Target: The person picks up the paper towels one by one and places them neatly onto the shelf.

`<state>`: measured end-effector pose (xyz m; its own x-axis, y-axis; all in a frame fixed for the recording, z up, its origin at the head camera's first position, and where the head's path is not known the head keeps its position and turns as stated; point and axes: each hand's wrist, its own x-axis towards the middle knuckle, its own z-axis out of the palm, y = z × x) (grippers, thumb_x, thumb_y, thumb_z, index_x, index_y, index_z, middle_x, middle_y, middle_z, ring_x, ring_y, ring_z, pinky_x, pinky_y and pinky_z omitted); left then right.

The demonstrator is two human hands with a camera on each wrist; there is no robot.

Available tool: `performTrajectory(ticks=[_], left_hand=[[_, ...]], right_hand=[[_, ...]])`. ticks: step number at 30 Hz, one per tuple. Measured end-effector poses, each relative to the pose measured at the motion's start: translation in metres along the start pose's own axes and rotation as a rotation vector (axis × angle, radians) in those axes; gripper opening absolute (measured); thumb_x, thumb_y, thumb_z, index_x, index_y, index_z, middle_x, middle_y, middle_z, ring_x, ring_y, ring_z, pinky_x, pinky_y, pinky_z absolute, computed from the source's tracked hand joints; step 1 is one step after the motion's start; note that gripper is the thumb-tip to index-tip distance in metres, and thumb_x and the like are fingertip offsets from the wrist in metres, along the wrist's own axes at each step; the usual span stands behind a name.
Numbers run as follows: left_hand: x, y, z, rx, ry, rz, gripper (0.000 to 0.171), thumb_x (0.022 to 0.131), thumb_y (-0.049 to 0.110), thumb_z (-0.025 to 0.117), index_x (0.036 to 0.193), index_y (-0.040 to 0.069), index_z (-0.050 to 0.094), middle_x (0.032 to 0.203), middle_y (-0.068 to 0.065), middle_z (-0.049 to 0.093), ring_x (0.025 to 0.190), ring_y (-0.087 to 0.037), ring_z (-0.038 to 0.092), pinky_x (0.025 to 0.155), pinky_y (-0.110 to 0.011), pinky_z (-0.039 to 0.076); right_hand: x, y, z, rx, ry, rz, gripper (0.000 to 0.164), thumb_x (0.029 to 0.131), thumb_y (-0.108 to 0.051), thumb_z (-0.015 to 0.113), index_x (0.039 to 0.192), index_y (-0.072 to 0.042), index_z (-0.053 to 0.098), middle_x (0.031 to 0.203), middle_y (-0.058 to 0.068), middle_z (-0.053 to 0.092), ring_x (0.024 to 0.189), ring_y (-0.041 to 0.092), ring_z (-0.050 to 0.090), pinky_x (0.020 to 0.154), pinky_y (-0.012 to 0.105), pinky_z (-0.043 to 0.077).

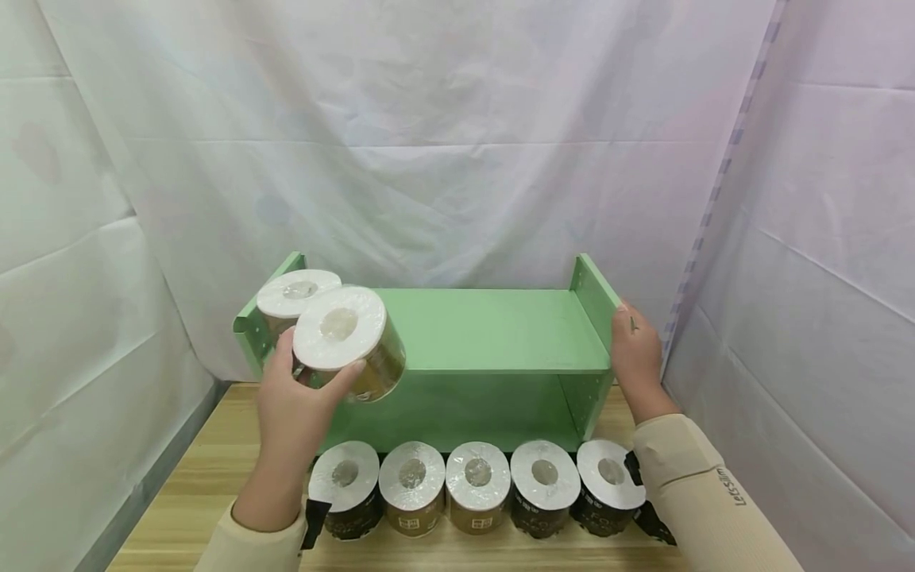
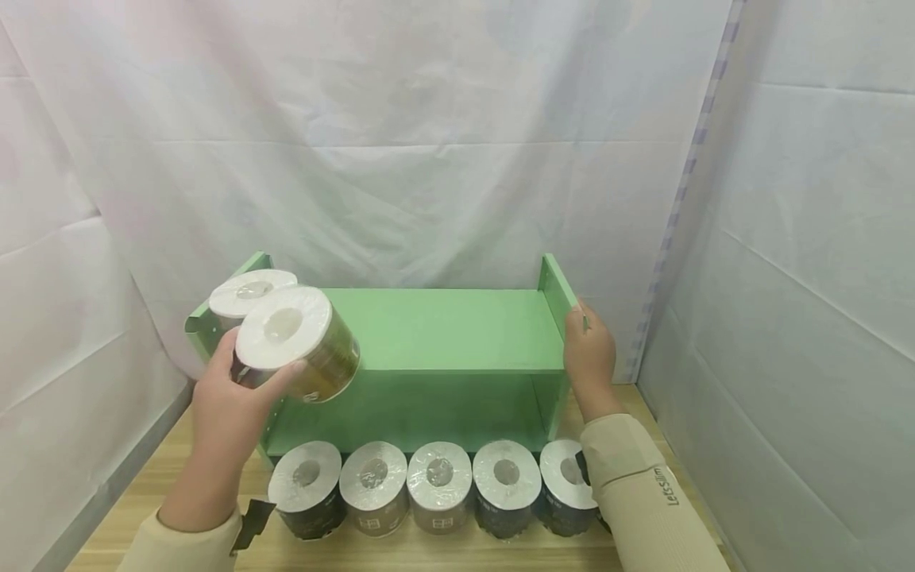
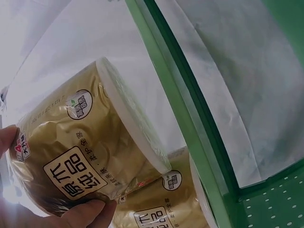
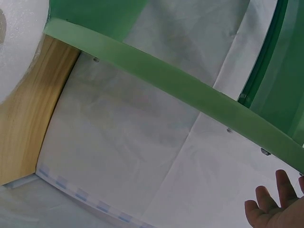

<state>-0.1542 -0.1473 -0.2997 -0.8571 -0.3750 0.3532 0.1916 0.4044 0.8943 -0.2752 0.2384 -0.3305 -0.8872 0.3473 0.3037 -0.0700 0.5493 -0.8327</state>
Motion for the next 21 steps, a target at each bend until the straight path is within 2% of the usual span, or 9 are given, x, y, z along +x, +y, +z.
performTrajectory(ticks=[5,13,21], left_hand=[[0.004,0.004,0.006,-0.003,-0.008,-0.008,0.077,0.076,0.024,0.082,0.141,0.01,0.042,0.132,-0.011,0.048,0.13,-0.025,0.044,0.106,-0.041,0.04],[0.01,0.008,0.017,0.012,0.012,0.018,0.078,0.075,0.022,0.083,0.14,0.008,0.042,0.13,-0.013,0.047,0.128,-0.025,0.046,0.105,-0.04,0.041],[0.013,0.011,0.024,0.058,0.016,0.013,0.083,0.075,0.027,0.083,0.143,0.007,0.039,0.131,-0.017,0.045,0.126,-0.032,0.045,0.101,-0.05,0.042]], right_hand=[[0.0,0.0,0.0,0.002,-0.002,0.004,0.06,0.1,-0.043,0.022,0.147,-0.009,0.041,0.15,0.014,0.039,0.138,0.035,0.035,0.111,0.053,0.028],[-0.002,-0.004,-0.003,-0.01,-0.009,0.02,0.061,0.1,-0.043,0.021,0.148,-0.01,0.039,0.152,0.013,0.037,0.138,0.036,0.033,0.111,0.054,0.027],[-0.003,-0.004,-0.002,-0.013,-0.012,0.014,0.06,0.101,-0.043,0.021,0.148,-0.011,0.039,0.151,0.013,0.037,0.138,0.036,0.033,0.111,0.054,0.026]])
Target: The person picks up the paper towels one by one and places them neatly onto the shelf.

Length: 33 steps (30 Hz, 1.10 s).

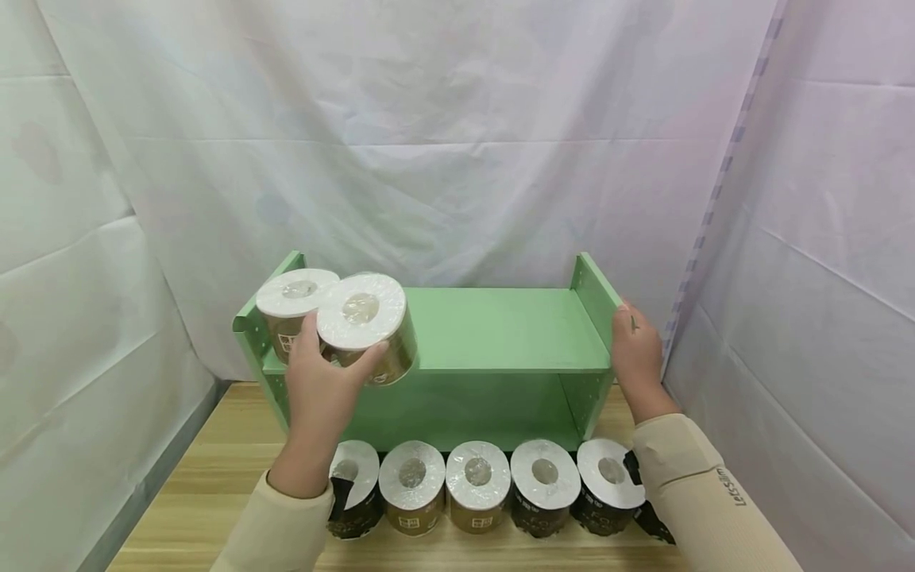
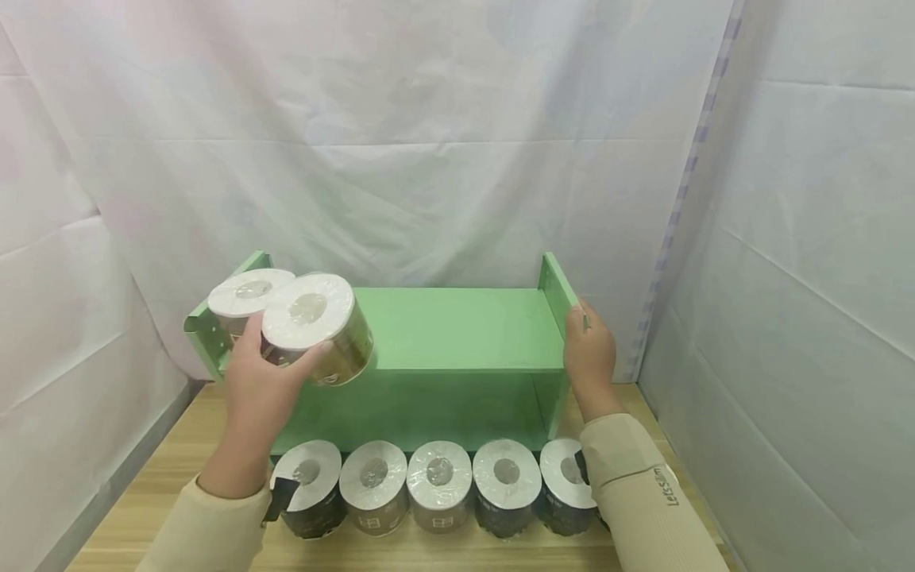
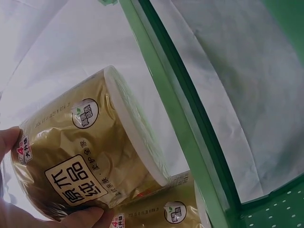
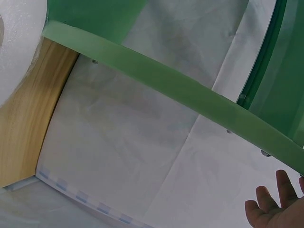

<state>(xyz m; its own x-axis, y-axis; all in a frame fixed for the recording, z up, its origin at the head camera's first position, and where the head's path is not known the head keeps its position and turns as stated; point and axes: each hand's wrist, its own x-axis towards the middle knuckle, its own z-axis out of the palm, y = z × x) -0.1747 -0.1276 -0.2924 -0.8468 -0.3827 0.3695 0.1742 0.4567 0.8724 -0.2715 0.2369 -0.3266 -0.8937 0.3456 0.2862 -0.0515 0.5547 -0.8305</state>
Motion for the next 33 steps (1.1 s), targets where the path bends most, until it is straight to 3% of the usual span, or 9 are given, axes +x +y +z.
performTrajectory(ticks=[13,25,33], left_hand=[[0.006,-0.002,0.01,0.052,0.016,-0.043,0.095,0.076,0.033,0.081,0.15,0.005,0.029,0.142,-0.022,0.038,0.13,-0.038,0.038,0.103,-0.057,0.035],[0.012,-0.006,0.02,0.042,0.058,-0.013,0.093,0.074,0.031,0.082,0.147,0.001,0.033,0.14,-0.023,0.04,0.129,-0.037,0.038,0.105,-0.055,0.034],[0.016,-0.007,0.023,0.005,0.063,-0.01,0.088,0.074,0.031,0.082,0.144,0.004,0.038,0.136,-0.02,0.042,0.126,-0.034,0.04,0.103,-0.054,0.035]], right_hand=[[0.0,-0.001,0.0,0.008,-0.008,0.0,0.061,0.101,-0.044,0.02,0.148,-0.01,0.038,0.152,0.014,0.036,0.138,0.037,0.033,0.11,0.055,0.028],[0.0,0.001,0.001,0.011,-0.002,-0.004,0.061,0.101,-0.044,0.021,0.148,-0.01,0.039,0.151,0.015,0.038,0.137,0.038,0.035,0.109,0.056,0.028],[-0.001,0.002,0.003,0.018,-0.003,-0.008,0.06,0.101,-0.043,0.021,0.148,-0.011,0.039,0.151,0.013,0.037,0.138,0.036,0.034,0.111,0.054,0.028]])
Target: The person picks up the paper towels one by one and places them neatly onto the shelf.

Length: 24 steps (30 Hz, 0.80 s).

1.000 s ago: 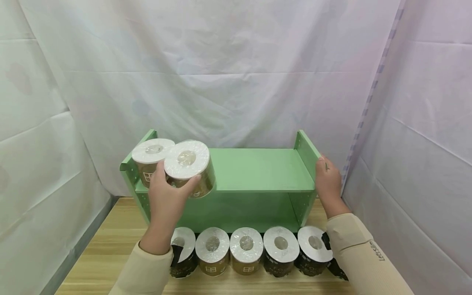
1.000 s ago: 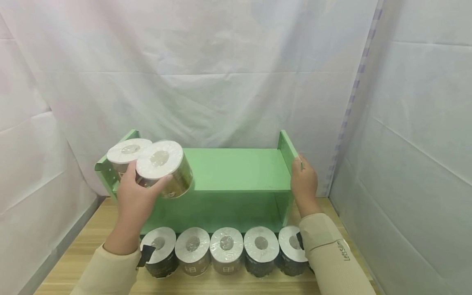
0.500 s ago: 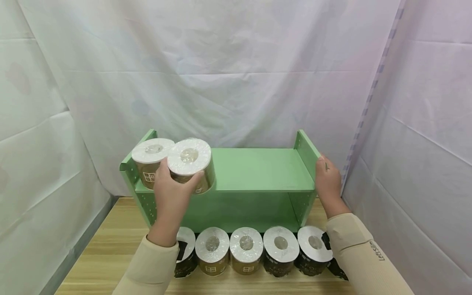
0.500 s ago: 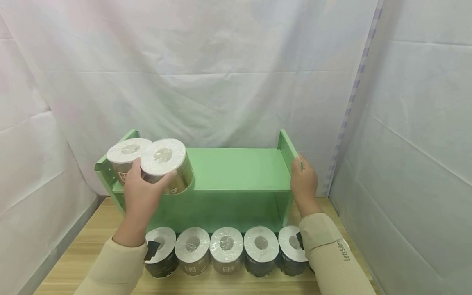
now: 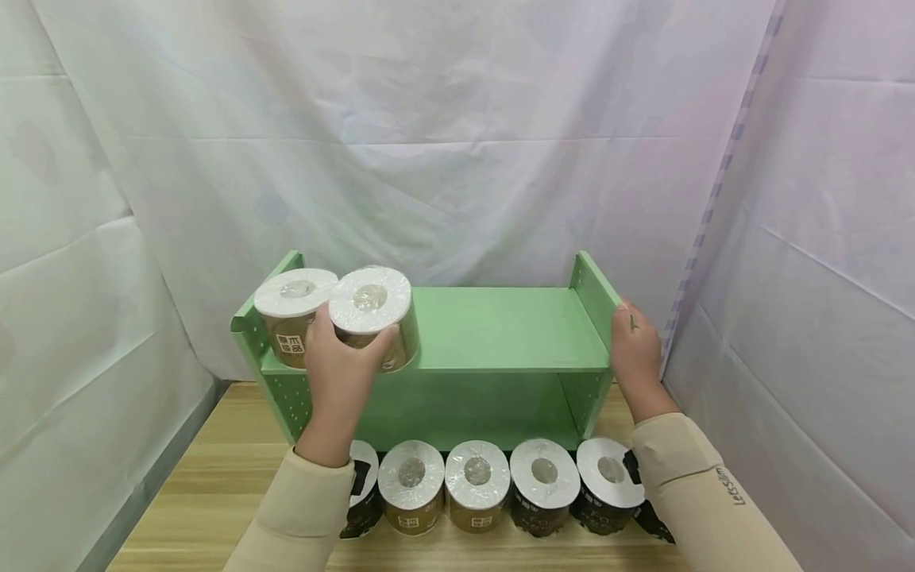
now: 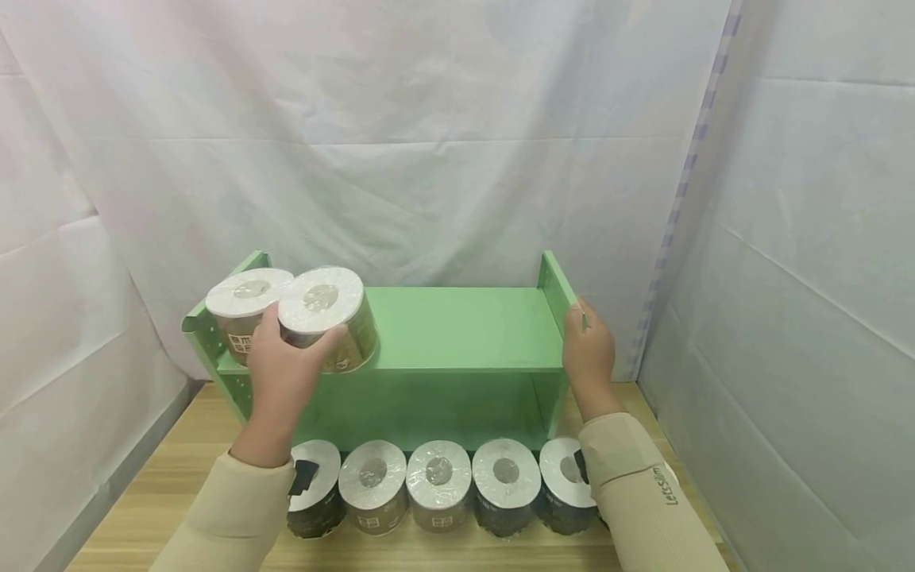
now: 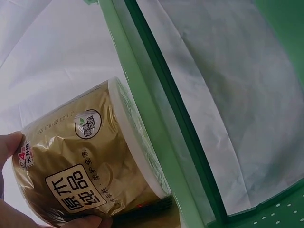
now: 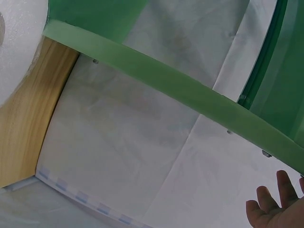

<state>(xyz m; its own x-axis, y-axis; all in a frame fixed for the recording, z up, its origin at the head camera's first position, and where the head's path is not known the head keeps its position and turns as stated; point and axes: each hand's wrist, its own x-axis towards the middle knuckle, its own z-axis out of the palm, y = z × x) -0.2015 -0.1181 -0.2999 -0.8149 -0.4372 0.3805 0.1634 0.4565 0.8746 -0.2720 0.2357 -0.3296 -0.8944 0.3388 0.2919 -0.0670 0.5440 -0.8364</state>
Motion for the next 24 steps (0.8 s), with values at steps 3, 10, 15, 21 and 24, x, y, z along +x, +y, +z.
performTrajectory(ticks=[3,10,15,21,24], left_hand=[[0.002,0.0,0.001,-0.002,0.001,-0.008,0.088,0.074,0.031,0.082,0.144,0.003,0.037,0.137,-0.02,0.042,0.127,-0.033,0.039,0.104,-0.053,0.035],[0.005,0.0,0.006,0.006,0.016,-0.014,0.088,0.073,0.03,0.083,0.144,0.003,0.038,0.138,-0.02,0.043,0.129,-0.034,0.04,0.105,-0.052,0.034],[0.005,0.0,0.009,0.0,0.031,-0.011,0.088,0.073,0.029,0.083,0.144,0.004,0.038,0.137,-0.02,0.044,0.129,-0.034,0.04,0.105,-0.053,0.034],[0.006,0.001,0.01,0.008,0.037,-0.018,0.088,0.074,0.031,0.082,0.145,0.005,0.037,0.138,-0.02,0.043,0.128,-0.033,0.041,0.105,-0.053,0.035],[0.007,0.001,0.01,0.007,0.038,-0.022,0.088,0.074,0.031,0.082,0.145,0.006,0.037,0.138,-0.019,0.043,0.129,-0.033,0.04,0.105,-0.052,0.035]], right_hand=[[-0.001,-0.001,0.0,0.0,-0.006,-0.002,0.06,0.101,-0.044,0.021,0.148,-0.011,0.038,0.152,0.013,0.036,0.139,0.036,0.033,0.111,0.054,0.027],[-0.001,0.0,0.001,-0.009,-0.006,-0.005,0.061,0.101,-0.045,0.02,0.148,-0.012,0.038,0.151,0.014,0.037,0.138,0.036,0.035,0.11,0.055,0.029],[-0.001,0.0,0.002,-0.014,0.002,-0.009,0.061,0.101,-0.045,0.02,0.148,-0.011,0.039,0.15,0.015,0.038,0.137,0.037,0.035,0.11,0.055,0.029],[-0.002,0.0,0.002,-0.005,0.001,-0.012,0.06,0.101,-0.044,0.021,0.148,-0.012,0.039,0.15,0.014,0.039,0.137,0.036,0.036,0.11,0.054,0.029],[-0.002,0.0,0.002,-0.003,-0.004,-0.014,0.06,0.101,-0.044,0.021,0.148,-0.012,0.039,0.151,0.014,0.038,0.138,0.035,0.035,0.11,0.054,0.029]])
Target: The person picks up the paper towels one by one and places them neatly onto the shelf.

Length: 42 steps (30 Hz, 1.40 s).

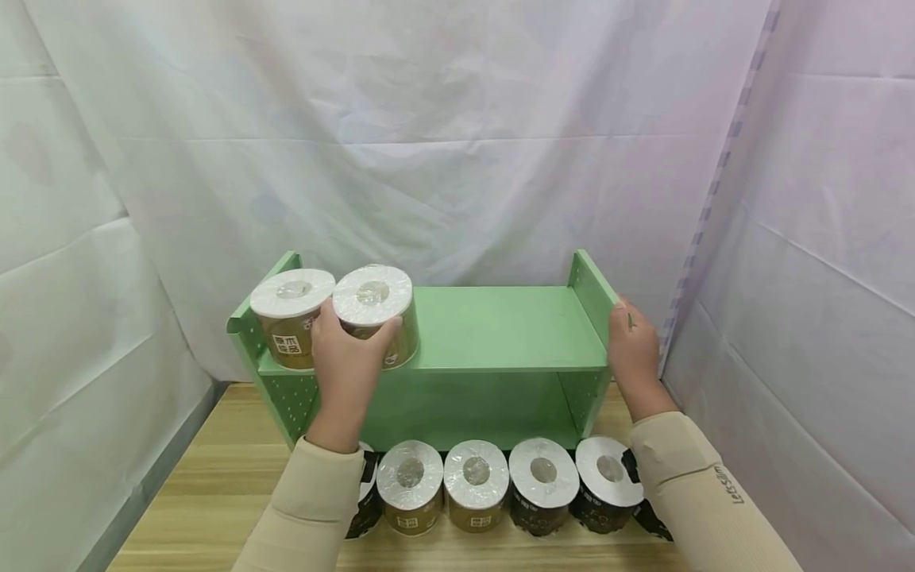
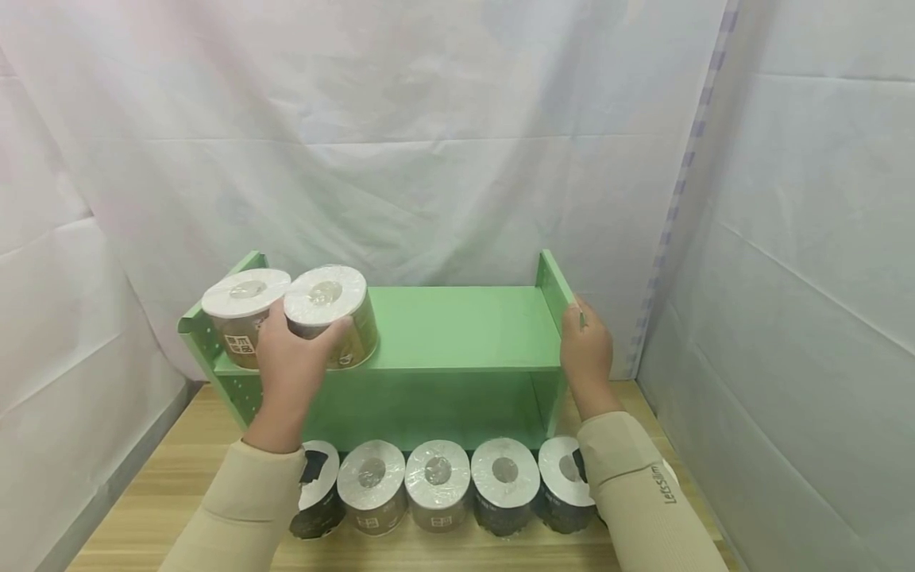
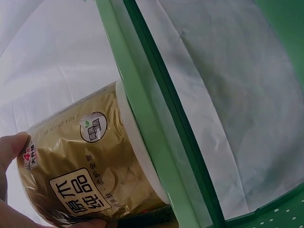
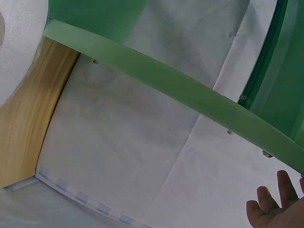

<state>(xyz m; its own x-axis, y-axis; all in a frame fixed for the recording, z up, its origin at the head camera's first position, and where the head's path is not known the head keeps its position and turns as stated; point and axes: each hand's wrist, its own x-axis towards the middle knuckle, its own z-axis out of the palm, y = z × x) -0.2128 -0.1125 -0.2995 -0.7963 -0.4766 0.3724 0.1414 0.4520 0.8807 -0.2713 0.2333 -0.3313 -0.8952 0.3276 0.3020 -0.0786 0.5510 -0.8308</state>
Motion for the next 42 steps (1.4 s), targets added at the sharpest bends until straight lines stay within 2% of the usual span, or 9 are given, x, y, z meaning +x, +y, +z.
performTrajectory(ticks=[12,24,42], left_hand=[[0.004,0.002,0.003,0.018,0.01,-0.01,0.089,0.074,0.032,0.082,0.145,0.005,0.037,0.138,-0.02,0.043,0.129,-0.033,0.04,0.106,-0.051,0.034],[0.005,0.005,0.007,0.008,0.002,-0.056,0.089,0.077,0.034,0.08,0.146,0.002,0.033,0.139,-0.022,0.04,0.13,-0.035,0.04,0.107,-0.051,0.034],[0.008,0.005,0.013,0.03,-0.006,-0.057,0.09,0.078,0.036,0.079,0.147,0.003,0.032,0.14,-0.022,0.039,0.131,-0.036,0.039,0.107,-0.051,0.033]], right_hand=[[-0.001,0.0,0.0,0.001,-0.008,-0.005,0.06,0.101,-0.044,0.021,0.148,-0.011,0.039,0.151,0.013,0.038,0.138,0.035,0.034,0.11,0.054,0.028],[-0.002,-0.002,0.0,-0.001,-0.013,0.014,0.06,0.101,-0.045,0.021,0.149,-0.013,0.038,0.151,0.013,0.038,0.137,0.036,0.036,0.11,0.055,0.029],[-0.001,-0.002,0.0,0.002,-0.005,0.008,0.06,0.101,-0.045,0.02,0.148,-0.012,0.038,0.15,0.015,0.039,0.134,0.038,0.038,0.108,0.056,0.031]])
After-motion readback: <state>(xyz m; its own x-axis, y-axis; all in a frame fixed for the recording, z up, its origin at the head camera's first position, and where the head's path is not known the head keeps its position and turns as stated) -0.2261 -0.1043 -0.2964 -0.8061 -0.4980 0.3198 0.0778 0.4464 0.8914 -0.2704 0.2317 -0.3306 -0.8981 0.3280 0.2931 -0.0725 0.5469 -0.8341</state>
